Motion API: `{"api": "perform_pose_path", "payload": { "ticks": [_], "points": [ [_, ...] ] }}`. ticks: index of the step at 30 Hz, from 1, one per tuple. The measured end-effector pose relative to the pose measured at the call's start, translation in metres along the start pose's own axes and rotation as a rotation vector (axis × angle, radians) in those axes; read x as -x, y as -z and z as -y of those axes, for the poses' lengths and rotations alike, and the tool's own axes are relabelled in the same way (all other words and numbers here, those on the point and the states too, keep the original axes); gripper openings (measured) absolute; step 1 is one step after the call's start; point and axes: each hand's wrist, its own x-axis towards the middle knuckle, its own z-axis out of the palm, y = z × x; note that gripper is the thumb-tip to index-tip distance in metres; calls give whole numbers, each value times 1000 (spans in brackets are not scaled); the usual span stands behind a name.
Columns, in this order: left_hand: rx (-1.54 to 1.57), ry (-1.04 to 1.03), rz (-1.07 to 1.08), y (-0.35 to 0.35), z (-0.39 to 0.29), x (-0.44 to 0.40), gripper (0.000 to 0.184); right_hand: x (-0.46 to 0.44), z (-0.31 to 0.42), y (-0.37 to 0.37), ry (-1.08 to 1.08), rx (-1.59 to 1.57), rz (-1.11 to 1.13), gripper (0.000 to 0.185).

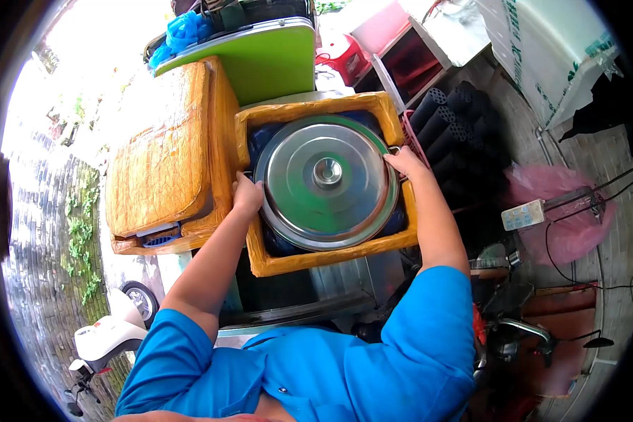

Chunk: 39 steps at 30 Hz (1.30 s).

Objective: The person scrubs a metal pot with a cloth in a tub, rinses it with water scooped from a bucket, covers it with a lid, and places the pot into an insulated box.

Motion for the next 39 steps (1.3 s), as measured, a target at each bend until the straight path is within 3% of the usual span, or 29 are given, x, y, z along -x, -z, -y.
{"api": "perform_pose_path", "payload": {
  "ticks": [1,2,4,5,7,9,12,14,16,21,25,27,29,30,32,33,35,36,37,39],
  "points": [
    [1,2,-2,0,-4,4,63,-6,1,-3,6,130,-66,44],
    [-116,-150,-115,0,-6,8,62,-9,-2,-3,11,132,-62,44],
    [-276,-383,-212,11,-23,36,56,59,57,9,-11,568,-413,53],
    [-274,-378,-220,8,-21,32,56,73,71,13,51,727,-445,55],
    [-469,-1058,-259,3,-18,27,53,64,79,4,330,799,-542,47],
    [-423,-967,-243,-6,-38,9,55,42,87,-11,630,610,-516,31],
    [-384,-651,-189,-12,-72,-29,65,0,99,-32,791,574,-507,34],
    [-436,-578,-202,-13,-80,-49,67,-35,96,-47,445,508,-377,39],
    [-414,-346,103,-11,-85,-62,76,-43,99,-47,394,411,-333,41],
    [-274,-138,346,-6,-95,-97,87,-66,93,-36,288,260,-133,47],
    [-105,-36,382,-12,-87,-117,89,-78,91,-41,225,180,-96,54],
    [-164,-36,341,-18,-89,-112,83,-74,97,-37,192,165,-77,57],
    [-126,-229,-78,-36,-77,-104,68,-67,103,-38,192,182,-123,57],
    [-90,-317,-82,-23,-81,-81,53,-64,104,-38,219,239,-164,55],
    [-289,-857,-456,-23,-57,-65,46,-57,110,-38,319,381,-191,49],
    [-345,-1003,-471,-9,-53,-48,45,-49,109,-34,380,465,-185,45],
    [-253,-1186,-299,22,-43,0,34,-16,99,-24,751,494,-433,37],
    [-265,-1191,-137,36,-34,29,29,7,94,-5,710,516,-438,37],
    [-236,-1250,187,44,-15,40,27,35,94,11,717,578,-281,35],
    [-236,-1353,441,62,2,83,32,81,93,35,692,674,139,32]
  ]
}}
